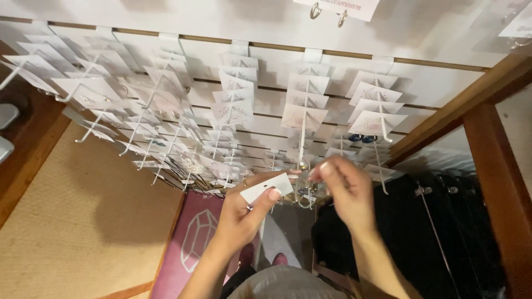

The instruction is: Selecting and examining earring cards from a retail display rack

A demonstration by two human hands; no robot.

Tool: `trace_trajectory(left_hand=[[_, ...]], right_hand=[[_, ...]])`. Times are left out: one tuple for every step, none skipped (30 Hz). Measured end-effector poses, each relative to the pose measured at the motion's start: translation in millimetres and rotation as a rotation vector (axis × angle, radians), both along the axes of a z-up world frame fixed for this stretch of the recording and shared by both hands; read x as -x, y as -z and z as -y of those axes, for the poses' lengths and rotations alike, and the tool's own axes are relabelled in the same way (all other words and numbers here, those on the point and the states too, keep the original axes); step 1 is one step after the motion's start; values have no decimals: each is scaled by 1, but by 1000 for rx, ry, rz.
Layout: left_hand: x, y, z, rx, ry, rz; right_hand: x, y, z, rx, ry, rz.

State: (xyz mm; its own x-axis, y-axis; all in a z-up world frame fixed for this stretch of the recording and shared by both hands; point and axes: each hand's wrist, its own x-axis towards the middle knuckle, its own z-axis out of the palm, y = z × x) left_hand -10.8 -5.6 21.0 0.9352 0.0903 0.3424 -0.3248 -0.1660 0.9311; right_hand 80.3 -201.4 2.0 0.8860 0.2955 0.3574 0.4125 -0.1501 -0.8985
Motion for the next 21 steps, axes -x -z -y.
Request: trace_trajectory(left_hand=[[-4,3,-3,-8,0,2],[-5,6,-5,90,-24,-16],[-6,11,-8,188,-49,-34],[-6,11,-10,187,-54,-37],[-7,12,-13,272,-58,-69],[-6,13,-15,360,-65,-105],[-7,16,-17,362,-70,-111],[-9,19,-19,392,-70,-114],[-11,22,-21,422,-71,-118],[-10,22,-22,421,-65,-117],[-9,20,-24,399,-56,-130],[-8,18,-26,378,-55,-138],[-8,19,-28,379,-57,-132],[-8,19,-31,396,-61,-174],[-8,20,-35,413,-65,-216],[-9,20,-39,413,-76,-208],[-10,19,-42,415,-86,-222],[-11,19,-45,417,-91,-240],[-10,19,-47,418,-97,-236],[-10,17,-49,441,-101,-248],[-9,16,-52,464,-105,-260]], right_hand=[[-7,-4,-4,-8,0,2],[-11,-8,-7,-109,38,-83],[-14,-11,-10,-209,77,-168],[-20,-10,-13,-209,73,-171],[-25,-10,-17,-179,68,-122],[-29,-10,-20,-146,63,-77],[-30,-12,-25,-144,58,-84],[-32,-15,-30,-140,56,-71],[-34,-18,-34,-138,53,-58],[-35,-18,-34,-139,59,-56],[-36,-18,-34,-124,104,-16],[-39,-20,-35,-109,142,27],[-41,-20,-34,-109,139,32],[-44,-20,-35,-104,146,39],[-47,-20,-35,-99,153,47],[-46,-23,-38,-101,141,51],[-46,-26,-41,-105,159,59],[-44,-28,-42,-107,181,65],[-46,-21,-38,-107,175,67],[-49,-14,-36,-103,196,88],[-53,-8,-34,-99,218,110]])
